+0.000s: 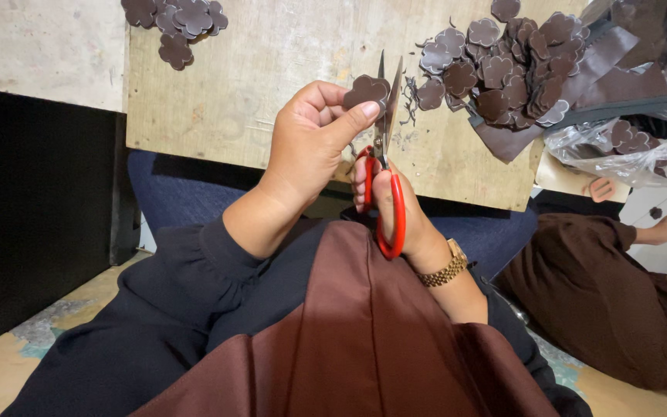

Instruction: The person uses red-handled scissors to trim the edges of small dark brown flower-shaped pieces of material. They hold each piece in the left hand and carefully cut around the perimeter with the right hand, placing finished pieces on a wooden board.

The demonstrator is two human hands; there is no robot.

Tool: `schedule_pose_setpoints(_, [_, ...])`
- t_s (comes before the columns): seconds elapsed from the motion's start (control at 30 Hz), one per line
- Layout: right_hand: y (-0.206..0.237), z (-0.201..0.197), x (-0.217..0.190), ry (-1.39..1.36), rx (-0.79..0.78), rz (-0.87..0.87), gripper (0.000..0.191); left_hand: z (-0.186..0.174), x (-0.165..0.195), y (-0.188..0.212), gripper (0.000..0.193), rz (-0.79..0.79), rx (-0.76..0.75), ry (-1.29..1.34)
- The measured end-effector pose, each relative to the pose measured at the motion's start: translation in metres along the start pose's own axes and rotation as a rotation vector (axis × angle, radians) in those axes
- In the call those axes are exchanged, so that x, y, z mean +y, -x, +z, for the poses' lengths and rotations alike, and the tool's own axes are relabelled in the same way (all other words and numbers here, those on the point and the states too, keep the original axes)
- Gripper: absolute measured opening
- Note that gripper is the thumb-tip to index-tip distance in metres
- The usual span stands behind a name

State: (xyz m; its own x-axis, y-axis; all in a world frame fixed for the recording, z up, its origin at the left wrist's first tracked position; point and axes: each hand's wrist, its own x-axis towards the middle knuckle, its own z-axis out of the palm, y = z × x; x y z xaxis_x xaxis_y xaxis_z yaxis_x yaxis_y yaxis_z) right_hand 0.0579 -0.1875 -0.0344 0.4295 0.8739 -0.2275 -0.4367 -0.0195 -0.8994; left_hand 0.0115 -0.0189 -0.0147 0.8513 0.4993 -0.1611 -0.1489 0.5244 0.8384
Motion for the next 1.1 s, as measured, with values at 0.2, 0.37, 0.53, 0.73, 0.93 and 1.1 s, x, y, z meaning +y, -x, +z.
schedule_pose_setpoints(0.2, [0.0, -0.001, 0.0, -0.072, -0.025, 0.015, 0.05, -0.003, -0.003, -0.001, 0.015, -0.012, 0.012, 0.028])
schedule_pose_setpoints(0.37, [0.002, -0.001, -0.003, -0.04, -0.022, 0.027, 0.049, -0.006, -0.001, -0.002, 0.015, -0.014, 0.015, 0.009])
schedule_pose_setpoints(0.53, [0.002, -0.003, -0.01, 0.026, -0.052, 0.021, 0.049, -0.009, 0.004, -0.003, 0.017, -0.032, 0.011, -0.002])
schedule_pose_setpoints(0.73, [0.003, -0.002, -0.012, 0.023, -0.067, 0.034, 0.048, -0.011, 0.011, -0.002, 0.017, -0.061, 0.019, -0.062])
schedule_pose_setpoints(0.93, [0.003, -0.003, -0.014, 0.021, -0.097, 0.035, 0.048, -0.014, 0.014, -0.004, 0.019, -0.062, -0.007, -0.026])
schedule_pose_setpoints(1.1, [0.003, -0.004, -0.013, 0.028, -0.091, 0.052, 0.047, -0.016, 0.014, -0.005, 0.022, -0.057, -0.014, -0.008])
